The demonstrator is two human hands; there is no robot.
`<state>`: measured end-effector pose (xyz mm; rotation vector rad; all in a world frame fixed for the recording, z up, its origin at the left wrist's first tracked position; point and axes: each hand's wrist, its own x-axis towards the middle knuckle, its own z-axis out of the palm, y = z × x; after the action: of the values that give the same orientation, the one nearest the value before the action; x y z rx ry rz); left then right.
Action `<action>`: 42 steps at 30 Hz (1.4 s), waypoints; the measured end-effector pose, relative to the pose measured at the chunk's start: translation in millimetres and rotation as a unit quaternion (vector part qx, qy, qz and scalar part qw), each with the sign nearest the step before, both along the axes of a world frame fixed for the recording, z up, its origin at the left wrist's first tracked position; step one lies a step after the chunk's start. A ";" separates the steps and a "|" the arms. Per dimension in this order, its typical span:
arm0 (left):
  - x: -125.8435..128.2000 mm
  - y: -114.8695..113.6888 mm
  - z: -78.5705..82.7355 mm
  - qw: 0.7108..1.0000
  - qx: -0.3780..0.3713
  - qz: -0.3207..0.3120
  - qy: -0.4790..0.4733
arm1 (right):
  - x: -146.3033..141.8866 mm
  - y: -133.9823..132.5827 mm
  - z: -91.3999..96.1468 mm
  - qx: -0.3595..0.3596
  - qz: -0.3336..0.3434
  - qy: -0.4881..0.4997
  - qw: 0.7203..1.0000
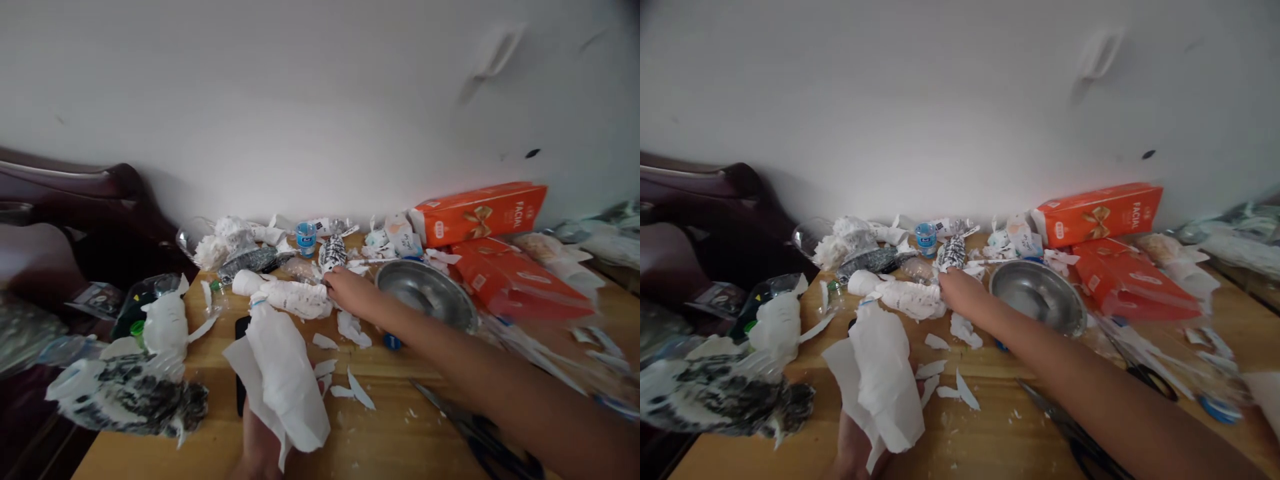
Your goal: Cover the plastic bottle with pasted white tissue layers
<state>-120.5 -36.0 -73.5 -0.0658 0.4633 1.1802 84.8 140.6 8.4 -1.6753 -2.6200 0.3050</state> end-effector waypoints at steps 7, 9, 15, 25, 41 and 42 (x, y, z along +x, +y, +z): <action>7.6 1.6 3.1 0.999 -0.049 0.006 0.021 | -1.0 0.4 -8.4 -0.069 -0.036 -0.046 0.996; 8.4 1.1 5.8 0.999 -0.044 -0.012 0.014 | -0.7 -2.4 -9.0 -0.077 -0.031 -0.038 0.996; 5.6 -0.7 9.1 1.000 -0.001 -0.012 -0.018 | -4.1 0.8 9.2 0.000 -0.058 0.042 0.997; 5.3 0.0 10.9 0.998 0.030 -0.037 -0.037 | -26.0 43.3 89.6 0.176 -0.019 0.155 0.972; 12.4 2.7 21.5 0.995 0.080 -0.048 -0.043 | -5.2 -49.2 177.7 0.388 -0.080 0.232 0.889; 13.0 2.6 21.4 0.995 0.075 -0.047 -0.044 | -2.4 -70.1 166.9 0.390 -0.084 0.214 0.892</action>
<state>-107.6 -33.5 -52.1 0.0330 0.2954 1.1105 82.4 70.5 175.3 -1.3248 -1.8650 -0.3181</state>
